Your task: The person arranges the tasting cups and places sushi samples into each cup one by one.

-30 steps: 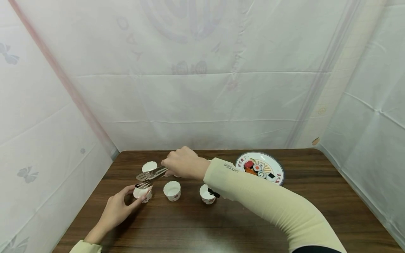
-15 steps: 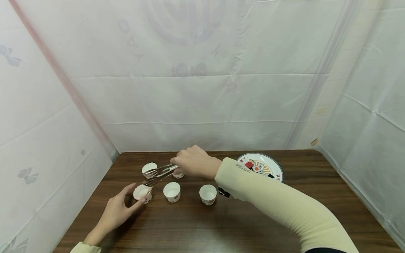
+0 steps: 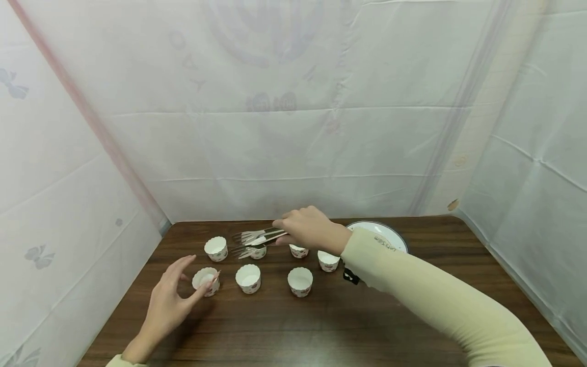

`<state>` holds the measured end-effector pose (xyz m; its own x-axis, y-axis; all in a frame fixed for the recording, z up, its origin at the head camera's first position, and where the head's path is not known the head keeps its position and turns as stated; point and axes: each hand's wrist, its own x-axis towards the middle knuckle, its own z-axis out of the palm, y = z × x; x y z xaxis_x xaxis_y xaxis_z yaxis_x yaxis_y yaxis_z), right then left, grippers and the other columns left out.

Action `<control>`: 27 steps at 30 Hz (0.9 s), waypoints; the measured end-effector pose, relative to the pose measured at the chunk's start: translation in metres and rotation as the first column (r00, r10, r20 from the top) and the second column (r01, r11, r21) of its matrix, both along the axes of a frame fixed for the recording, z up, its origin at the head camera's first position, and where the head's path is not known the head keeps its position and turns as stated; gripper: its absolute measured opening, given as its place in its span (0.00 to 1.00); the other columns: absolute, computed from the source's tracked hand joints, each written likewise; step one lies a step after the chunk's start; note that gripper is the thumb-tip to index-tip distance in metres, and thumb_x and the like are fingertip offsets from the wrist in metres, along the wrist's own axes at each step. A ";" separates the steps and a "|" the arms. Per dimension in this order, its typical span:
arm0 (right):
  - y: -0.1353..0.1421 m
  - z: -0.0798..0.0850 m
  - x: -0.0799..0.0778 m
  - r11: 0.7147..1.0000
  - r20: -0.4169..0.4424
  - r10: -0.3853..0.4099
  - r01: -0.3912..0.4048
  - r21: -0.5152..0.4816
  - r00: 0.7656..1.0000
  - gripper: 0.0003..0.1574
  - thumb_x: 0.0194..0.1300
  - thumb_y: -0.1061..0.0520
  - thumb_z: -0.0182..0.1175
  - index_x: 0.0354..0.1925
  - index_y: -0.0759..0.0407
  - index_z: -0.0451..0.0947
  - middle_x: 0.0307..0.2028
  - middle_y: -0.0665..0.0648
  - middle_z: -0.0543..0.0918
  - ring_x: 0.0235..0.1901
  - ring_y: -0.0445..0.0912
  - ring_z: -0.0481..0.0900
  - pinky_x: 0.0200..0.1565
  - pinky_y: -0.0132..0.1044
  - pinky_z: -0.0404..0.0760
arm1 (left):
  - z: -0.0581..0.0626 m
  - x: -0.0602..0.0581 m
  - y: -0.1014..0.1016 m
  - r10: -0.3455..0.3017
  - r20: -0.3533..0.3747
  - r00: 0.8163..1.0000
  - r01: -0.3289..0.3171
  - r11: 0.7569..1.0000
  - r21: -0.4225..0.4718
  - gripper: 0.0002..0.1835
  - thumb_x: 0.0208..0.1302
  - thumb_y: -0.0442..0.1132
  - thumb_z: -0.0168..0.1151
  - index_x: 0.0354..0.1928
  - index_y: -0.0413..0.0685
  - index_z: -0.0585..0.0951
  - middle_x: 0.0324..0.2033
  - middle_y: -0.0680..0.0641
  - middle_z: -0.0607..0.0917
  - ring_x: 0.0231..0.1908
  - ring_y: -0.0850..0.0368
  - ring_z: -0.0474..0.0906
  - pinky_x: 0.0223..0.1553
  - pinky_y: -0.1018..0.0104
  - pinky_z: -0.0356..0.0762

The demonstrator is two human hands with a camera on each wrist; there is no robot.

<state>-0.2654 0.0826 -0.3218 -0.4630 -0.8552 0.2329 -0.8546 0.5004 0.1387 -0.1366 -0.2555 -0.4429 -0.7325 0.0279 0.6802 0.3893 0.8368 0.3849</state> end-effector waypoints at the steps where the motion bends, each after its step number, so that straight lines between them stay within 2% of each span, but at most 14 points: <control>1: 0.004 0.000 -0.001 1.000 0.004 0.000 0.000 -0.015 1.000 0.23 0.71 0.40 0.65 0.55 0.52 0.83 0.46 0.51 0.88 0.32 0.47 0.86 0.18 0.38 0.74 | 0.000 0.000 0.002 -0.012 -0.016 1.000 0.012 1.000 0.003 0.40 0.47 0.38 0.84 0.64 0.38 0.77 0.61 0.37 0.80 0.36 0.50 0.80 0.35 0.50 0.79; 6: 0.024 -0.001 -0.002 0.998 0.020 -0.001 0.002 -0.067 1.000 0.23 0.70 0.42 0.66 0.55 0.54 0.84 0.46 0.53 0.88 0.29 0.46 0.85 0.19 0.39 0.75 | 0.001 -0.001 0.013 -0.113 -0.081 0.990 0.114 0.993 0.014 0.40 0.45 0.35 0.84 0.63 0.40 0.78 0.57 0.41 0.82 0.33 0.53 0.78 0.31 0.65 0.76; 9: 0.036 -0.002 -0.004 0.997 0.041 -0.020 0.023 -0.075 0.999 0.25 0.70 0.42 0.66 0.57 0.55 0.83 0.47 0.53 0.88 0.29 0.46 0.85 0.22 0.40 0.78 | 0.002 -0.002 0.020 -0.171 -0.080 0.982 0.173 0.985 0.017 0.42 0.45 0.33 0.84 0.65 0.43 0.77 0.57 0.42 0.82 0.30 0.56 0.76 0.28 0.70 0.73; 15: 0.060 -0.005 -0.004 0.995 0.093 -0.069 0.076 -0.072 0.993 0.31 0.70 0.42 0.66 0.63 0.57 0.80 0.51 0.56 0.87 0.35 0.48 0.87 0.27 0.41 0.81 | 0.001 -0.003 0.032 -0.248 -0.021 0.968 0.249 0.966 0.068 0.42 0.49 0.32 0.83 0.68 0.47 0.75 0.52 0.48 0.80 0.27 0.56 0.77 0.23 0.66 0.77; 19: 0.077 -0.010 -0.004 0.992 0.081 -0.096 0.102 -0.079 0.992 0.30 0.69 0.42 0.68 0.62 0.56 0.81 0.47 0.55 0.87 0.32 0.46 0.85 0.25 0.40 0.79 | -0.002 -0.006 0.038 -0.261 0.011 0.965 0.259 0.963 0.075 0.40 0.50 0.34 0.82 0.67 0.43 0.76 0.53 0.44 0.81 0.24 0.59 0.78 0.22 0.66 0.76; 23: 0.092 -0.014 -0.005 0.986 0.084 -0.146 0.151 -0.064 0.986 0.29 0.69 0.42 0.67 0.61 0.55 0.81 0.45 0.54 0.87 0.29 0.44 0.84 0.22 0.37 0.76 | -0.005 -0.008 0.043 -0.243 0.046 0.969 0.240 0.969 0.055 0.41 0.50 0.36 0.83 0.67 0.40 0.75 0.56 0.40 0.81 0.21 0.66 0.75 0.25 0.66 0.77; 27: 0.107 -0.015 -0.004 0.976 0.106 -0.203 0.210 -0.057 0.973 0.30 0.70 0.40 0.65 0.64 0.53 0.81 0.49 0.54 0.88 0.30 0.44 0.85 0.20 0.34 0.73 | -0.006 -0.010 0.048 -0.227 0.115 0.967 0.221 0.973 0.060 0.43 0.52 0.39 0.83 0.69 0.39 0.73 0.58 0.39 0.80 0.19 0.71 0.71 0.25 0.72 0.76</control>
